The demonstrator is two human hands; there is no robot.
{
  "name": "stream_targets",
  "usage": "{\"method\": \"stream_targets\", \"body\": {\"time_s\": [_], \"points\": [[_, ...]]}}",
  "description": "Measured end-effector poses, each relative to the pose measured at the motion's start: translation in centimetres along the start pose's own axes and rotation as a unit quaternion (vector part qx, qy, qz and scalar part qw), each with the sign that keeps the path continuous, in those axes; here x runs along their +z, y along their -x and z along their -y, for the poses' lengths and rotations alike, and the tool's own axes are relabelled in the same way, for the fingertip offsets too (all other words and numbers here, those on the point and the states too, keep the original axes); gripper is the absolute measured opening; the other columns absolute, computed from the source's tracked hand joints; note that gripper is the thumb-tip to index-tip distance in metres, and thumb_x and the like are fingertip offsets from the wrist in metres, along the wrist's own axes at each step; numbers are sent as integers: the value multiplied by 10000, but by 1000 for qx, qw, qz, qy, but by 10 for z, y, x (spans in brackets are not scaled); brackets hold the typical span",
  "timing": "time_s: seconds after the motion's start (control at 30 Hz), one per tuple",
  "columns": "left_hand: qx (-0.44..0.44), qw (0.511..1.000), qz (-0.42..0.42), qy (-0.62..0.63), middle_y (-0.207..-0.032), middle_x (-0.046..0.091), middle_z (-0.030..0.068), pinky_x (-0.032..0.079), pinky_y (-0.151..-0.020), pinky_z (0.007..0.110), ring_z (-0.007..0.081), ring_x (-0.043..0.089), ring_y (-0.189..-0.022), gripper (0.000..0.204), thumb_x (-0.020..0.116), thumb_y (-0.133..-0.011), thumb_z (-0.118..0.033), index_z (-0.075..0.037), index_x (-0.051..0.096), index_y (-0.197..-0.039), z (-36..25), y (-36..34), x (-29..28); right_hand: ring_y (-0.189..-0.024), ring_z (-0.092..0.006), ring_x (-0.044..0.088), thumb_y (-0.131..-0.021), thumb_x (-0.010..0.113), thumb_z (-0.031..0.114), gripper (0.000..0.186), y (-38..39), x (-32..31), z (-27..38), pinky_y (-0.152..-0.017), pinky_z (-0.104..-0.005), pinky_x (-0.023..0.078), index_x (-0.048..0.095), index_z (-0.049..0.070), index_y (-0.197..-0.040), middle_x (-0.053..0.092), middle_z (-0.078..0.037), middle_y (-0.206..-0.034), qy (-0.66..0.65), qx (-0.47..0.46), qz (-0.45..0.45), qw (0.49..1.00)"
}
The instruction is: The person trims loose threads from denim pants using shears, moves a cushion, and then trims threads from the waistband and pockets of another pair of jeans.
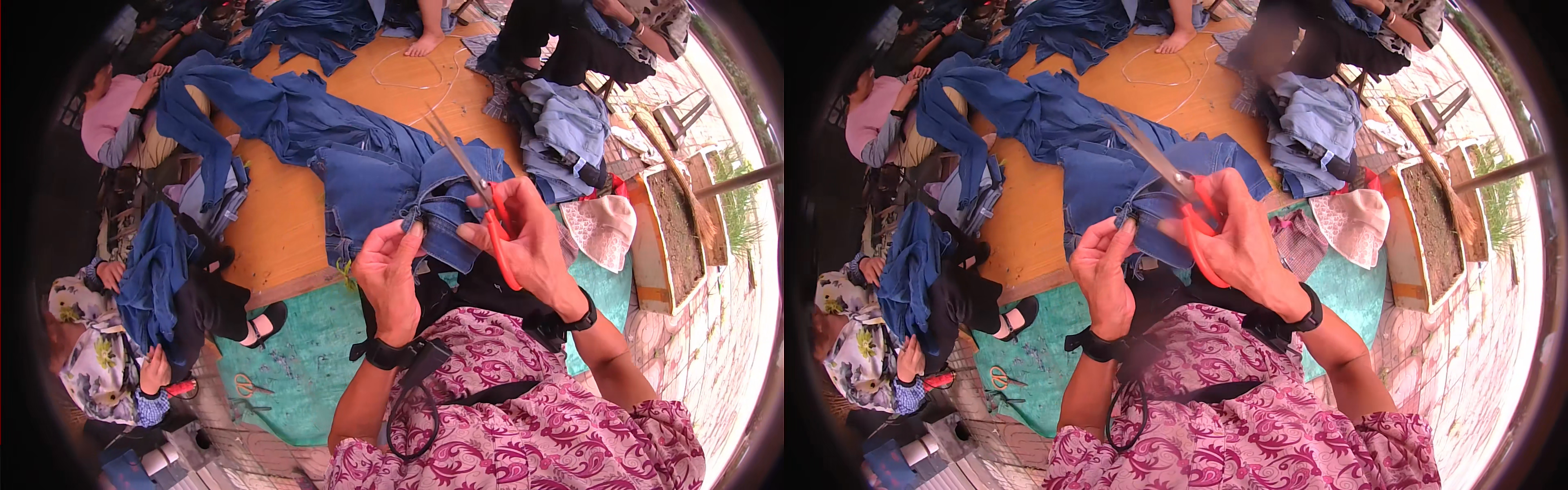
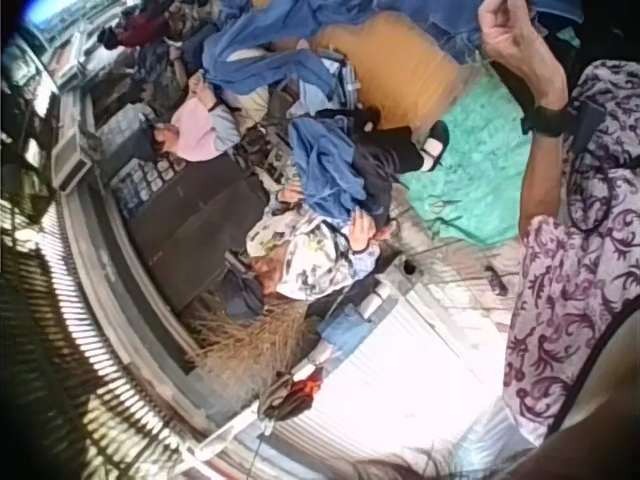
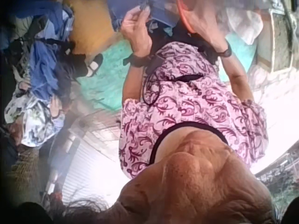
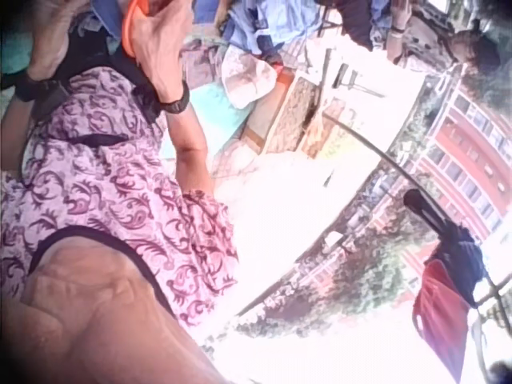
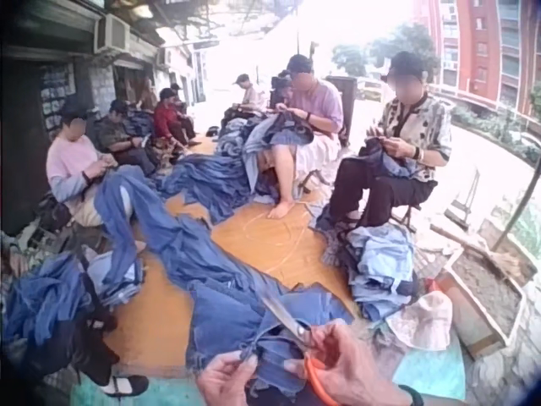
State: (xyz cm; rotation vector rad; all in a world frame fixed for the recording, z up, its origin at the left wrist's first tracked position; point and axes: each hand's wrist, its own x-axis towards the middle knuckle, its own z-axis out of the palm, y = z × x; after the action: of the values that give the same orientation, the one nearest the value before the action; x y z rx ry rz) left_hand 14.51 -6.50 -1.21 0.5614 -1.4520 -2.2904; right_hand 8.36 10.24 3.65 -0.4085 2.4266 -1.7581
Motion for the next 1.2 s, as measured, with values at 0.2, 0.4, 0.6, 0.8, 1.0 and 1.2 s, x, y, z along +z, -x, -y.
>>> {"method": "stream_targets", "body": {"time_s": [0.2,0.4,0.6,0.8,1.0,1.2], "points": [[-47,998,-17,44,-955,719,82,515,-748,245,112,674,-839,169,727,-887,-37,15,654,-1031,9,4,-9,-652,-192,538,-786,806,163,364,1,42,-48,-629,-325,467,517,1,-936,590,-85,-748,-14,1,20,1000],[-188,978,19,91,-969,709,65,508,-744,262,138,671,-835,212,717,-877,-27,-37,628,-1068,7,0,-21,-710,-42,468,-793,778,64,298,5,18,-19,-610,-219,396,522,19,-938,526,31,-750,-37,44,45,997],[-254,948,83,171,-897,689,34,452,-671,235,132,631,-752,229,733,-855,-17,-75,616,-1043,-2,-1,8,-670,-45,463,-793,768,62,304,9,-17,-21,-573,-215,379,505,37,-945,525,35,-772,6,22,28,999],[-165,965,158,125,-822,701,44,427,-607,218,119,647,-665,190,753,-837,-5,-38,612,-960,36,-4,69,-592,-78,528,-839,717,112,224,24,-11,-81,-518,-228,421,524,52,-936,540,12,-745,-293,141,-80,942],[-166,968,179,55,-906,717,63,475,-674,239,184,715,-793,177,735,-857,-20,-52,608,-975,65,-18,104,-600,-74,523,-857,738,139,239,38,-74,-86,-533,-242,426,518,63,-912,538,14,-716,-198,162,-160,953],[-185,965,182,42,-918,712,79,486,-686,245,203,717,-816,169,710,-864,12,-46,602,-979,83,-19,124,-622,-134,499,-873,711,162,304,78,-93,-131,-561,-308,402,436,57,-951,543,-34,-746,-45,154,-39,986]]}}
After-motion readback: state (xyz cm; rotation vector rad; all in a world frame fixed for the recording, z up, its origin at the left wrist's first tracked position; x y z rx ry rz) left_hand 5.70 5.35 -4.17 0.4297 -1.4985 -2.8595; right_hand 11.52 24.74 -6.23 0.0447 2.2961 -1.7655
